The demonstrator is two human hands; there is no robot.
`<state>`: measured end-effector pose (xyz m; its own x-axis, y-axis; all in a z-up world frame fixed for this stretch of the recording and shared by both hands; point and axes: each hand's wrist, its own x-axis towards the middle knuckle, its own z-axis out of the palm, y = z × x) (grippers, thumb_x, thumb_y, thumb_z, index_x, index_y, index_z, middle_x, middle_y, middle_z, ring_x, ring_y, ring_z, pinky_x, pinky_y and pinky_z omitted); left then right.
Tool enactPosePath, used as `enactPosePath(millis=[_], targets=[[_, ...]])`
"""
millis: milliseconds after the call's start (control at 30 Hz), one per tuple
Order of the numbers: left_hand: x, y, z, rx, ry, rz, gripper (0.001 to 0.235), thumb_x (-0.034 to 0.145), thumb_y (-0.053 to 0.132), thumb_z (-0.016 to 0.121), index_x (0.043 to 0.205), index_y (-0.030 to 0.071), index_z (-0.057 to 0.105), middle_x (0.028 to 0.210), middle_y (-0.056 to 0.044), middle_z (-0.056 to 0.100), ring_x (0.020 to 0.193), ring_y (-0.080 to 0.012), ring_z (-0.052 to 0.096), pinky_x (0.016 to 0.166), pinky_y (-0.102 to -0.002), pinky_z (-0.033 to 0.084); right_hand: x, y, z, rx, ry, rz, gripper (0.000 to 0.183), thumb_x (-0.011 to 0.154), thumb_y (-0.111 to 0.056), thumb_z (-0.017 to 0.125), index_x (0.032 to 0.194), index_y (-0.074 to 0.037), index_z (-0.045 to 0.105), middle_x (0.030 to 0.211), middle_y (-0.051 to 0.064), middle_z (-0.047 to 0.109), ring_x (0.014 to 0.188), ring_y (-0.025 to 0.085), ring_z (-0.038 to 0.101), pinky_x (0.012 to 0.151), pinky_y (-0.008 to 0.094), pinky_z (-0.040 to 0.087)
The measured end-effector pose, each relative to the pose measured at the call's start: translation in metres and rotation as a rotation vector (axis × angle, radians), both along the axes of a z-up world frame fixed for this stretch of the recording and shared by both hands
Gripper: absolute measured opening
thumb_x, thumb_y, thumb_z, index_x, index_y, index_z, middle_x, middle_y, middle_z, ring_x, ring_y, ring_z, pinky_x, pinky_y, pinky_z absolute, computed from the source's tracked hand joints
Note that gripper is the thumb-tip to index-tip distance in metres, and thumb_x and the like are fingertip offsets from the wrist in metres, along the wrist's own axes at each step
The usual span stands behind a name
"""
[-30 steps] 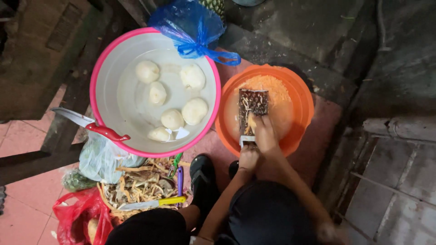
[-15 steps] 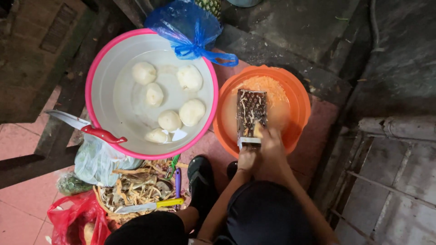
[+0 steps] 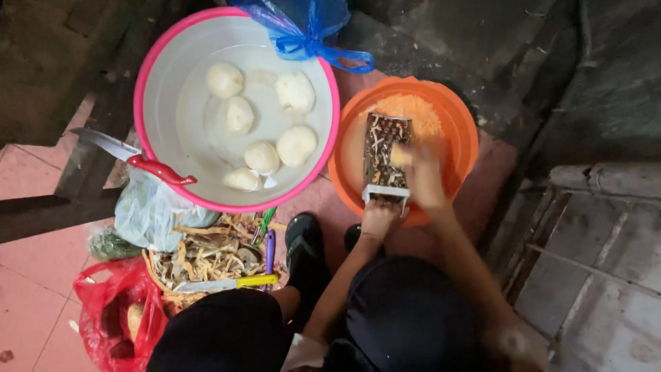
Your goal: The person peels a potato by hand and grates it into an orange bowl before peeling another potato with a green peeler.
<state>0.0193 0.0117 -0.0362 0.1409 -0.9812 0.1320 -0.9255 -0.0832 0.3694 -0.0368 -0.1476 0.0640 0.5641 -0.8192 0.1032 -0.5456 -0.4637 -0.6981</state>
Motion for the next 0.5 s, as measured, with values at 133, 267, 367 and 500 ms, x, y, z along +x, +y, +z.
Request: enactPosePath(millis=[133,267,367,500], targets=[[0.009,-0.007,0.006,-0.055,-0.149,-0.040,0.012,0.082,0.023,0.063,0.075,0.016,0.070,0.074,-0.004,0.070,0.079,-0.0234,0.066,0.068,-0.039,0.047,-0.019,0.062,0.015,-0.124,0.087,0.065,0.040,0.083,0.001,0.060,0.122,-0.002,0.070,0.105,0.023,0.062,0.099,0.041,0.058,0.086,0.049,0.050],[0.002,-0.002,-0.010,-0.007,-0.185,-0.036,0.013,0.081,0.020,0.061,0.075,0.012,0.070,0.075,-0.005,0.069,0.078,-0.0216,0.065,0.073,-0.037,0.047,0.004,0.045,0.018,-0.208,0.085,0.051,0.034,0.086,0.003,0.057,0.118,0.001,0.069,0.104,0.022,0.060,0.101,0.042,0.057,0.091,0.050,0.048],[0.003,0.001,-0.041,0.068,-0.114,-0.078,0.012,0.078,0.016,0.061,0.071,0.013,0.070,0.075,-0.005,0.069,0.081,-0.0227,0.066,0.073,-0.038,0.047,0.022,0.045,0.008,-0.207,0.184,0.005,0.033,0.086,0.002,0.058,0.117,0.000,0.069,0.105,0.022,0.061,0.103,0.043,0.058,0.090,0.048,0.050],[0.001,-0.004,-0.027,0.069,-0.192,-0.078,0.011,0.081,0.017,0.063,0.073,0.014,0.070,0.072,-0.004,0.069,0.071,-0.0220,0.064,0.065,-0.038,0.045,0.005,0.046,0.011,-0.209,0.132,0.018,0.032,0.087,0.006,0.056,0.116,-0.001,0.069,0.104,0.021,0.062,0.103,0.042,0.058,0.090,0.049,0.050]])
